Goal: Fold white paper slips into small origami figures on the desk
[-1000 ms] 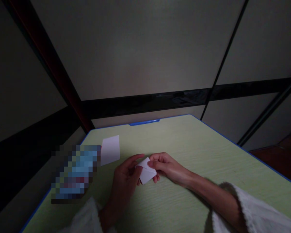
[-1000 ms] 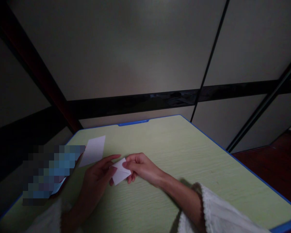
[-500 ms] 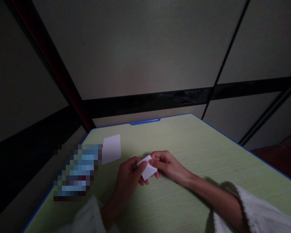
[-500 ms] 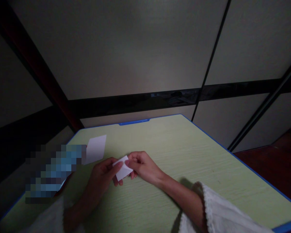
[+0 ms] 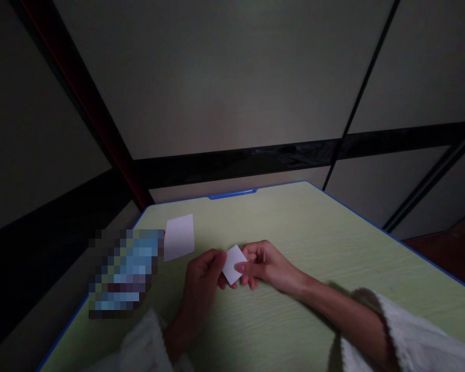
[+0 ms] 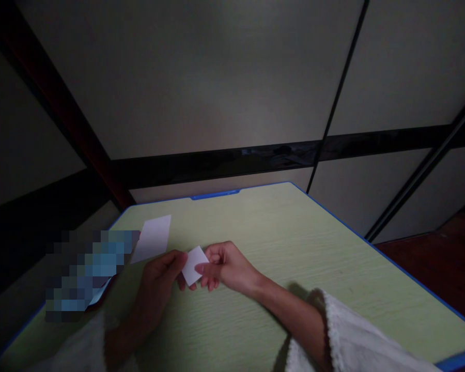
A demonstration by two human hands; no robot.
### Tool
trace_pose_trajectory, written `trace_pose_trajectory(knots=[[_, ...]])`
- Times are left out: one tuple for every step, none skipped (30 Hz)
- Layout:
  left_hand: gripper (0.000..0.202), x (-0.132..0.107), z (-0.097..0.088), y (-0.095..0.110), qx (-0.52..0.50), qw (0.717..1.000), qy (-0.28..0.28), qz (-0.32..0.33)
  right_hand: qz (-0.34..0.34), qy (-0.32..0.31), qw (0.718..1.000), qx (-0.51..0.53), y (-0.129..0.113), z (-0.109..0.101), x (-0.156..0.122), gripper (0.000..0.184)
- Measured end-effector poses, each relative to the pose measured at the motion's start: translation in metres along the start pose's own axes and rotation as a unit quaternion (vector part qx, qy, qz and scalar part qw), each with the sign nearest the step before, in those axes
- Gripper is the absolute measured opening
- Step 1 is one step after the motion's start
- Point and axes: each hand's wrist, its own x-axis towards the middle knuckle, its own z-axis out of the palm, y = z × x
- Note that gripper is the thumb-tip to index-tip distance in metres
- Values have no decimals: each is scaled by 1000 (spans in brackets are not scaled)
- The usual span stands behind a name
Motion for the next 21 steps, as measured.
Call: trace_pose_trajectory(knots=[[24, -1, 0, 1, 4, 1000, 5, 3, -4, 7, 1000, 11, 0, 0, 0, 28], [24, -1, 0, 2, 9, 1000, 10, 6, -8, 14, 1000, 22, 1, 1, 0, 28], [24, -2, 0, 2, 12, 1000, 16, 9, -11, 22, 999, 32, 1, 1, 0, 29], [24, -2, 0, 3, 13, 1000, 22, 11, -14, 28, 999, 38, 1, 2, 1, 29], [24, -2, 0, 3, 13, 999, 29, 12, -16, 33, 999, 41, 1, 2, 1, 29], [24, -2, 0, 4, 12, 999, 37, 13, -17, 39, 998, 40, 1, 2, 1, 29], [23, -2, 0, 4, 10, 999, 43, 13, -17, 46, 998, 35, 1, 2, 1, 29], [22, -2, 0, 4, 8, 999, 47, 12, -16, 53, 998, 28, 0, 1, 1, 29], [21, -1, 0, 3, 5, 999, 46, 8, -14, 58, 998, 19, -1, 1, 1, 29], [19, 0, 0, 3, 1, 999, 42, 2, -11, 62, 998, 10, -1, 1, 0, 29], [19, 0, 1, 2, -3, 999, 35, -4, -7, 62, 998, 1, -2, 1, 0, 29], [18, 1, 1, 1, -6, 1000, 27, -9, -5, 59, 998, -8, -2, 1, 0, 29], [18, 2, 0, -1, -8, 1000, 21, -11, -5, 54, 998, -15, -3, 1, 0, 29], [19, 3, 0, -2, -11, 1000, 15, -12, -11, 48, 999, -20, -3, 1, 0, 29], [19, 3, 0, -3, -13, 1000, 11, -13, -22, 42, 999, -23, -3, 2, -1, 29], [21, 4, -1, -4, -16, 1000, 8, -14, -38, 37, 998, -26, -3, 2, -1, 28], [21, 4, -1, -5, -19, 1000, 6, -17, -56, 34, 997, -30, -3, 2, -2, 27], [22, 4, -1, -5, -23, 999, 6, -22, -72, 31, 996, -36, -2, 2, -3, 25], [23, 4, -2, -5, -26, 999, 6, -27, -86, 31, 995, -47, -2, 2, -3, 24], [23, 4, -2, -5, -27, 999, 7, -33, -97, 31, 993, -62, -2, 1, -4, 22], [24, 4, -2, -4, -29, 999, 9, -38, -105, 31, 991, -81, -2, 1, -5, 21]])
